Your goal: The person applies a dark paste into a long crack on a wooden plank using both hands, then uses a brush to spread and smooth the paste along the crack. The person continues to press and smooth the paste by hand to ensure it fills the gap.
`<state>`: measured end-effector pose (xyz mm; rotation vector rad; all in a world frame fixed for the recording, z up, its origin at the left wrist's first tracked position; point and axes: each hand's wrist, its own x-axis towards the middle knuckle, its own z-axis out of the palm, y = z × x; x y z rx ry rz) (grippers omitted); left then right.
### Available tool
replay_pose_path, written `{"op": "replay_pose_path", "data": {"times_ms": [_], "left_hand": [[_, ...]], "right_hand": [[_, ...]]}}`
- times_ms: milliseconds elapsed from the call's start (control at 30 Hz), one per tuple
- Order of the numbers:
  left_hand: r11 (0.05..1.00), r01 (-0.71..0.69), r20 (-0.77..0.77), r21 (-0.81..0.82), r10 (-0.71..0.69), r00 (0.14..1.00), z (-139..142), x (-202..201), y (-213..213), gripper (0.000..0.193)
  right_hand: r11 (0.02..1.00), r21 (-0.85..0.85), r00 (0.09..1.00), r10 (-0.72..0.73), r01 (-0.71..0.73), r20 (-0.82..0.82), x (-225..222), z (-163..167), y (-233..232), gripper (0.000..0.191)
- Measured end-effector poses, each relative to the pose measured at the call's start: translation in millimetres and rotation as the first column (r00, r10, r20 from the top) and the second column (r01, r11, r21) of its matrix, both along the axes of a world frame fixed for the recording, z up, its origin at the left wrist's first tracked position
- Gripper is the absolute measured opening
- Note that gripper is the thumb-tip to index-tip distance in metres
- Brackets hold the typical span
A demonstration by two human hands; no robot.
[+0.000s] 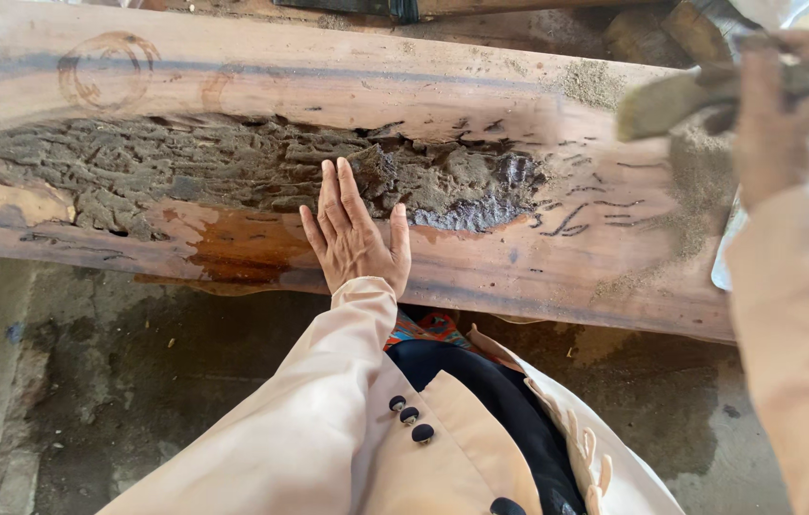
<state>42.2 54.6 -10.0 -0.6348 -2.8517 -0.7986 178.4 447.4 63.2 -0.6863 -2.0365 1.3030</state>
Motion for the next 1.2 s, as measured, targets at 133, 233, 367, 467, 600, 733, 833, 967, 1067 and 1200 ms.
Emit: {"op": "replay_pose_path", "data": {"times_ms": [133, 233, 367, 467, 600, 733, 833, 967, 1067, 1200], "left_hand": [[1.0, -0.008, 0.006, -0.01, 0.008, 1.0, 1.5, -0.4, 0.2, 0.084], [1.0, -0.015, -0.011, -0.019, 0.014, 1.0, 1.4, -0.3, 0.4, 0.085], [0.999, -0.012, -0.004, -0.033, 0.012, 1.0, 0.6, -0.9, 0.3, 0.086], [1.0, -0.009, -0.002, -0.019, 0.009, 1.0, 0.7, 0.3, 0.5, 0.085], [1.0, -0.013, 0.015, -0.007, 0.014, 1.0, 1.1, 0.4, 0.8, 0.085], [1.0, 0.0, -0.004, -0.007, 0.0, 1.0, 0.6, -0.7, -0.6, 0.085], [1.0, 0.001, -0.012, 0.006, 0.0, 1.0, 0.8, -0.7, -0.9, 0.085], [1.0, 0.0, 0.0, -0.008, 0.0, 1.0, 3.1, -1.8, -1.1, 0.085], [1.0, -0.009, 0.012, -0.007, 0.009, 1.0, 5.1, -1.8, -0.6, 0.085], [1.0, -0.014, 0.021, 0.01, 0.014, 1.0, 5.5, -1.9, 0.2, 0.085]], "right_hand": [[0.996, 0.06, 0.984, -0.061, 0.072, -0.168, -87.6, -5.6, -56.6, 0.048], [0.931, -0.307, 0.98, -0.185, 0.198, 0.07, -133.0, -9.3, -83.5, 0.055], [0.953, -0.262, 0.987, -0.136, 0.155, 0.088, -129.6, -11.9, -73.4, 0.062], [0.983, -0.164, 0.995, -0.084, 0.076, -0.046, -79.2, -8.9, -29.2, 0.055], [0.999, 0.022, 0.999, -0.041, 0.041, 0.024, -10.7, 0.8, 30.8, 0.042], [0.988, -0.024, 0.988, -0.151, 0.152, 0.045, -11.9, 10.4, 35.5, 0.04], [0.926, -0.17, 0.94, -0.342, 0.338, 0.002, -49.0, 8.1, 4.5, 0.044], [0.86, -0.342, 0.916, -0.4, 0.379, 0.008, -88.0, -7.0, -30.5, 0.05], [0.904, -0.342, 0.957, -0.286, 0.255, -0.041, -68.3, -8.3, -18.1, 0.056], [0.979, -0.113, 0.985, -0.171, 0.17, 0.005, -0.6, 8.7, 7.8, 0.045]]}}
